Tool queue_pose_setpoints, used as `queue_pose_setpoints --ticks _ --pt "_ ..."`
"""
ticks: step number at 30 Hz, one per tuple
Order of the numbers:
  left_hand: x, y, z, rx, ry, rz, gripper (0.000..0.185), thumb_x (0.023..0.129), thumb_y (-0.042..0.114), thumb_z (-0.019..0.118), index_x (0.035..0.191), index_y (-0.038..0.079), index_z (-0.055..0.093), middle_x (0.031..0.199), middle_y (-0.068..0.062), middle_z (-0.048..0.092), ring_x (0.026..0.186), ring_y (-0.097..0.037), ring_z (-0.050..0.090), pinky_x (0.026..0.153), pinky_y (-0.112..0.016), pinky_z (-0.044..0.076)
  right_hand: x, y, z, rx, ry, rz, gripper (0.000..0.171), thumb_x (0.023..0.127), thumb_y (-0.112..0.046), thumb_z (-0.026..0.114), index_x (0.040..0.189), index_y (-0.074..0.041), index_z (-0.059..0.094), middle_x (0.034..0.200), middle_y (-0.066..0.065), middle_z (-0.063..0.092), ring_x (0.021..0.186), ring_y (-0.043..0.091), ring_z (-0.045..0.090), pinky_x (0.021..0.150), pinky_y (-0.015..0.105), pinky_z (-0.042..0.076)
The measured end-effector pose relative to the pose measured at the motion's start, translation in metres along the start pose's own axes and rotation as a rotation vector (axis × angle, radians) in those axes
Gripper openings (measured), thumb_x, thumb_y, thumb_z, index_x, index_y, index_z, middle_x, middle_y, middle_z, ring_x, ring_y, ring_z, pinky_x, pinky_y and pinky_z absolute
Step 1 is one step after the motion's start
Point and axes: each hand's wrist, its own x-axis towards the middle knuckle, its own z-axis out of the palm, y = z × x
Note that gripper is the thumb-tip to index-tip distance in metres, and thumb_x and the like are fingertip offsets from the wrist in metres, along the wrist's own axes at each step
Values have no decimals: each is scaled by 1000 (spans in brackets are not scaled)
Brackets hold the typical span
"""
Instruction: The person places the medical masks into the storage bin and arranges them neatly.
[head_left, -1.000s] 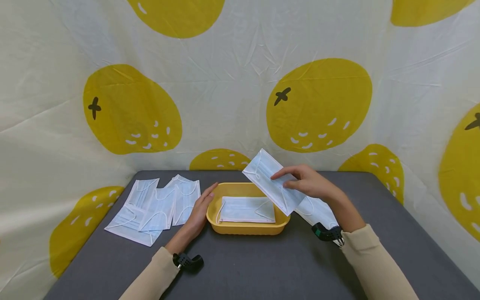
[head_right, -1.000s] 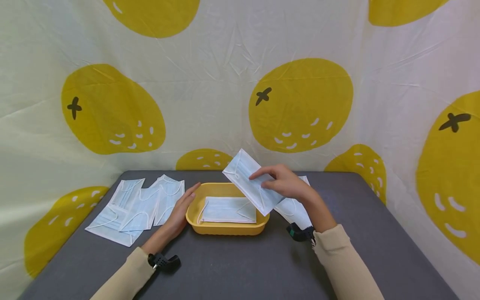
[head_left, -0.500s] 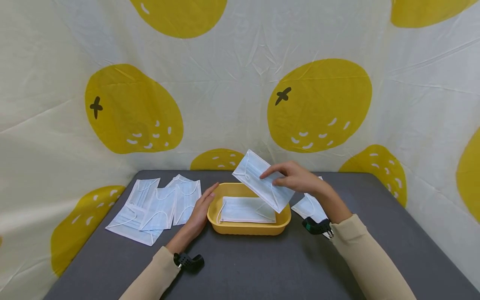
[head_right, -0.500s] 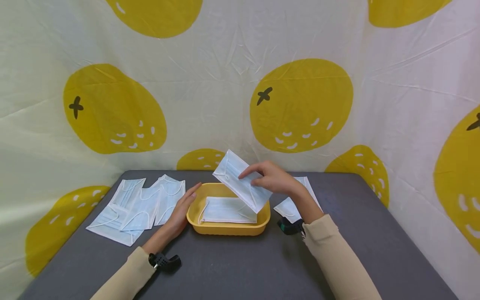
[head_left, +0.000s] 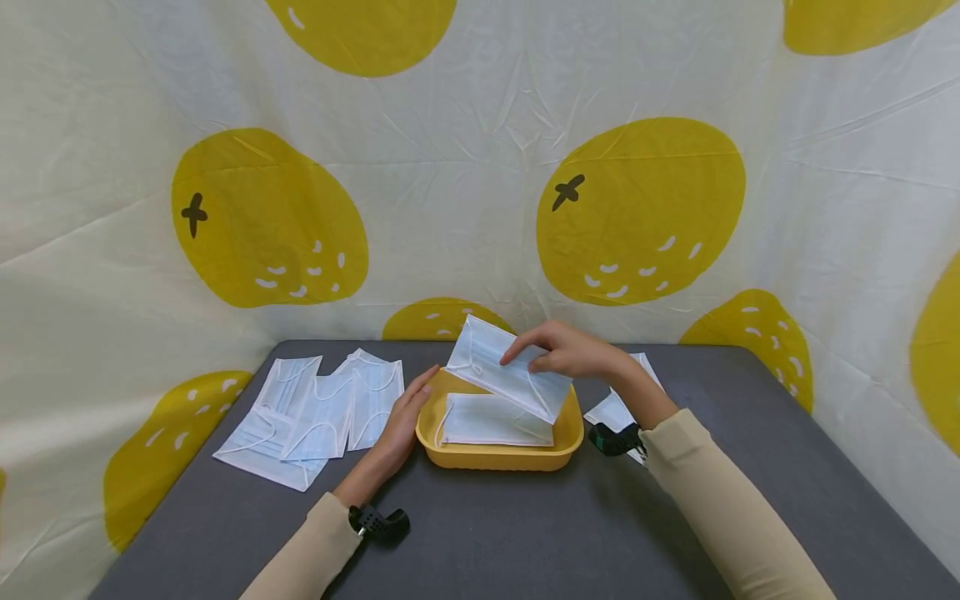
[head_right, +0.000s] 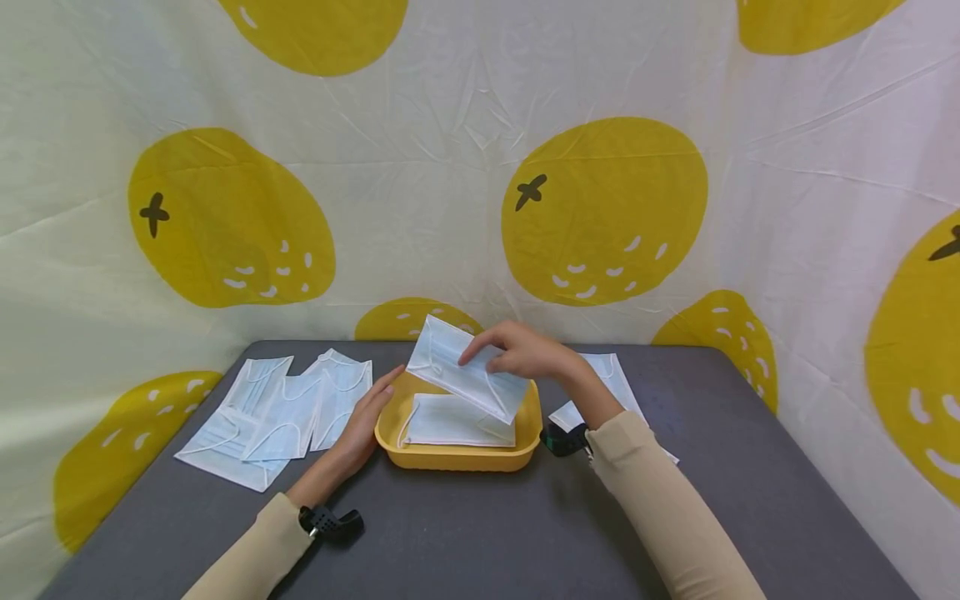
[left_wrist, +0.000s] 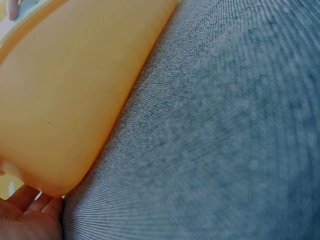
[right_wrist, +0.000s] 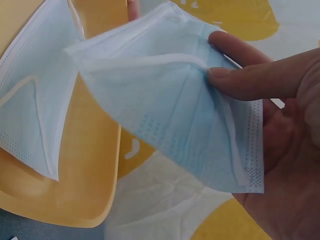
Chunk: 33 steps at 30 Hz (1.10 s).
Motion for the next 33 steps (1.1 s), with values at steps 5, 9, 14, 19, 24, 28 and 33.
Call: queue_pose_setpoints --ticks 5,9,14,19,24,28,33 --pt "0 0 0 1 2 2 49 113 29 35 162 19 35 170 -5 30 159 -27 25 130 -50 19 8 2 0 0 -71 -21 38 91 8 58 118 -10 79 125 8 74 106 21 61 92 33 50" --pt "0 0 1 3 4 3 49 113 29 35 162 19 35 170 -5 29 159 -27 24 130 -50 19 15 4 0 -7 -120 -51 38 89 10 60 118 -7 78 124 10 75 110 21 63 99 37 50" --pt "-1 0 1 13 4 5 50 113 30 36 162 18 35 170 -5 29 159 -27 24 130 -51 19 22 7 0 -18 -173 -46 39 88 10 61 117 -8 78 125 9 75 113 21 63 103 40 49" --pt "0 0 0 18 4 7 51 113 31 36 162 17 34 170 -4 29 159 -27 23 130 -51 18 28 7 1 -28 -237 -16 41 88 9 59 120 -9 78 129 10 73 116 21 61 104 39 49" --pt "0 -1 -1 11 3 15 50 114 30 36 162 17 35 169 -5 30 159 -26 24 130 -50 19 34 7 3 -40 -259 -8 42 87 9 57 119 -8 78 128 10 73 116 22 61 104 40 49" --pt "2 -1 -2 1 -4 27 49 114 28 34 162 16 35 170 -6 30 159 -28 24 130 -51 19 39 8 4 -42 -259 0 42 85 11 58 117 -8 78 127 10 73 113 20 60 100 35 48" --pt "3 -1 -2 -6 -6 30 49 114 27 35 161 17 36 170 -7 29 159 -28 23 130 -51 18 45 9 7 -53 -276 35 41 86 11 59 115 -9 79 126 8 74 109 18 58 96 32 47"
